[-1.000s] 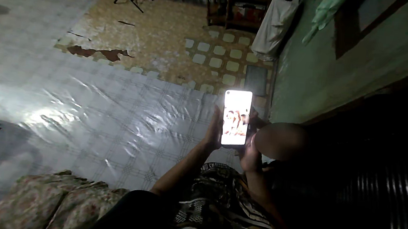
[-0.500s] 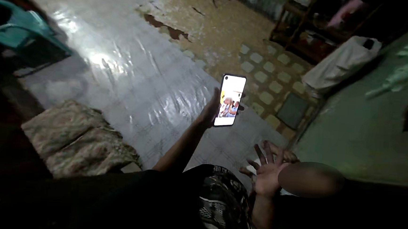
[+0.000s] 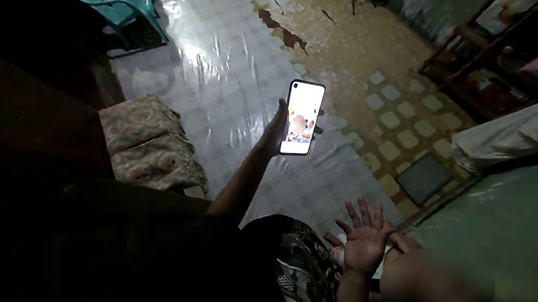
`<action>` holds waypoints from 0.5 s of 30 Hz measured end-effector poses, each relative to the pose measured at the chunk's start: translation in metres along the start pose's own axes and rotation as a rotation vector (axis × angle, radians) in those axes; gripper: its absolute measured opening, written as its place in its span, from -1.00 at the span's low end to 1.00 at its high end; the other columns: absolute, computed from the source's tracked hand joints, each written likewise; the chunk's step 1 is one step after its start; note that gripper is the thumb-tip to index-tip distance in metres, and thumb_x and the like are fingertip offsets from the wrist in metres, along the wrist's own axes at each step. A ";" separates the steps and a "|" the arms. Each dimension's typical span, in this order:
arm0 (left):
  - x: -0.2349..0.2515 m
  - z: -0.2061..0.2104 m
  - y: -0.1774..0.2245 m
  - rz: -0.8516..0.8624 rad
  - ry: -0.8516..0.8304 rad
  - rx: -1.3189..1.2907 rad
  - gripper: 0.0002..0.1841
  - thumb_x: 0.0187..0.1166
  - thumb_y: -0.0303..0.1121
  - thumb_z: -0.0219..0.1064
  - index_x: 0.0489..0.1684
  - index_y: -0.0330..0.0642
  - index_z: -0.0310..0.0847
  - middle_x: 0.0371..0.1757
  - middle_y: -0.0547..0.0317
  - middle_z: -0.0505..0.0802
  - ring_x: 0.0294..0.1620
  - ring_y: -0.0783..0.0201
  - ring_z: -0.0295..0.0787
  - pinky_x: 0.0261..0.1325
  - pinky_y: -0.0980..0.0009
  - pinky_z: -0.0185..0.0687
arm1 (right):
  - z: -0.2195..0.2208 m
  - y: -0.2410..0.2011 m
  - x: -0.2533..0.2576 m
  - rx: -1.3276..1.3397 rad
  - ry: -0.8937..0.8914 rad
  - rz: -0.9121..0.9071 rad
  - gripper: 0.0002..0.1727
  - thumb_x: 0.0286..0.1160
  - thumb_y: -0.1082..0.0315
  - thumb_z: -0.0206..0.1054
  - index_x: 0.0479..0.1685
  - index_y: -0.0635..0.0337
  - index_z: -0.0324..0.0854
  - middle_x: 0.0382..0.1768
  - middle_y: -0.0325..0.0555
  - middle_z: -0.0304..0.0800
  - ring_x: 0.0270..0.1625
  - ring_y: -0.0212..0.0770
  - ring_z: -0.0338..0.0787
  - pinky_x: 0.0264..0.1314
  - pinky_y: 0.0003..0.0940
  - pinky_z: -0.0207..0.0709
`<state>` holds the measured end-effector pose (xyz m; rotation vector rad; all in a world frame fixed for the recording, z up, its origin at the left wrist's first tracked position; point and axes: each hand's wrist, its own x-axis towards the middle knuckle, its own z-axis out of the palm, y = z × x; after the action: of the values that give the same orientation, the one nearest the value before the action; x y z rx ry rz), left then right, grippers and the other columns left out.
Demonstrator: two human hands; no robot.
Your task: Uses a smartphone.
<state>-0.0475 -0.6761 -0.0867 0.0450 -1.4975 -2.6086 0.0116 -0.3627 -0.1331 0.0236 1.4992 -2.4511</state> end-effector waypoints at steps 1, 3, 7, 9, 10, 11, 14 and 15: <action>0.000 0.000 0.001 0.002 -0.002 -0.007 -0.11 0.62 0.34 -0.75 0.62 -0.08 0.14 0.41 -0.12 0.69 0.13 -0.01 0.81 0.02 0.12 0.81 | 0.000 0.000 0.001 -0.001 -0.006 0.003 -0.13 0.72 -0.34 -0.56 0.89 0.02 -0.30 0.70 -0.03 0.34 0.50 0.03 0.65 0.08 -0.06 0.77; 0.000 0.000 0.002 0.013 0.008 -0.002 -0.10 0.61 0.35 -0.74 0.62 -0.09 0.13 0.43 -0.14 0.67 0.13 -0.03 0.81 0.02 0.09 0.81 | 0.002 -0.001 0.004 -0.007 -0.011 0.017 -0.13 0.72 -0.32 -0.58 0.88 0.04 -0.30 0.69 -0.01 0.36 0.50 0.03 0.65 0.07 -0.06 0.77; -0.001 0.004 0.007 0.043 0.007 -0.035 -0.12 0.62 0.36 -0.69 0.59 -0.10 0.17 0.37 -0.17 0.71 0.12 -0.06 0.81 0.01 0.05 0.82 | 0.003 -0.003 0.006 -0.010 -0.010 0.042 -0.12 0.72 -0.30 -0.62 0.88 0.08 -0.28 0.69 0.02 0.35 0.50 0.03 0.65 0.07 -0.08 0.77; -0.001 0.004 0.007 0.060 -0.019 -0.059 -0.12 0.62 0.36 -0.67 0.58 -0.11 0.17 0.37 -0.19 0.71 0.12 -0.09 0.82 0.00 0.05 0.82 | 0.003 -0.004 0.006 -0.011 -0.010 0.046 -0.13 0.72 -0.30 -0.62 0.88 0.07 -0.25 0.69 -0.01 0.37 0.50 0.02 0.65 0.07 -0.09 0.77; -0.001 0.004 0.008 0.061 -0.020 -0.065 -0.11 0.62 0.37 -0.68 0.58 -0.10 0.18 0.37 -0.19 0.71 0.13 -0.09 0.82 0.00 0.04 0.82 | 0.003 -0.004 0.006 -0.011 -0.006 0.051 -0.13 0.72 -0.30 -0.64 0.88 0.07 -0.23 0.68 -0.02 0.37 0.50 0.01 0.65 0.07 -0.09 0.77; -0.001 0.005 0.008 0.058 -0.007 -0.061 -0.10 0.62 0.37 -0.70 0.57 -0.11 0.18 0.37 -0.19 0.71 0.13 -0.10 0.82 0.00 0.03 0.82 | 0.003 -0.004 0.005 -0.011 -0.004 0.054 -0.13 0.71 -0.30 -0.65 0.88 0.06 -0.22 0.68 -0.02 0.38 0.50 0.01 0.65 0.07 -0.09 0.77; -0.002 0.010 0.009 0.050 0.010 -0.064 -0.11 0.62 0.36 -0.70 0.54 -0.12 0.20 0.33 -0.19 0.72 0.12 -0.10 0.81 0.00 0.01 0.81 | 0.002 -0.006 0.004 -0.016 -0.014 0.062 -0.12 0.71 -0.30 -0.66 0.87 0.07 -0.19 0.69 -0.03 0.37 0.51 0.01 0.64 0.09 -0.08 0.76; -0.003 0.012 0.010 0.048 0.003 -0.074 -0.11 0.62 0.35 -0.71 0.53 -0.11 0.21 0.31 -0.18 0.73 0.12 -0.09 0.81 -0.01 0.02 0.81 | 0.003 -0.007 0.003 -0.026 -0.016 0.067 -0.12 0.71 -0.29 -0.68 0.87 0.08 -0.18 0.69 -0.03 0.36 0.52 0.01 0.63 0.10 -0.08 0.75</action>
<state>-0.0449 -0.6703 -0.0723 0.0063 -1.3817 -2.6225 0.0073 -0.3630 -0.1260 0.0487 1.4990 -2.3733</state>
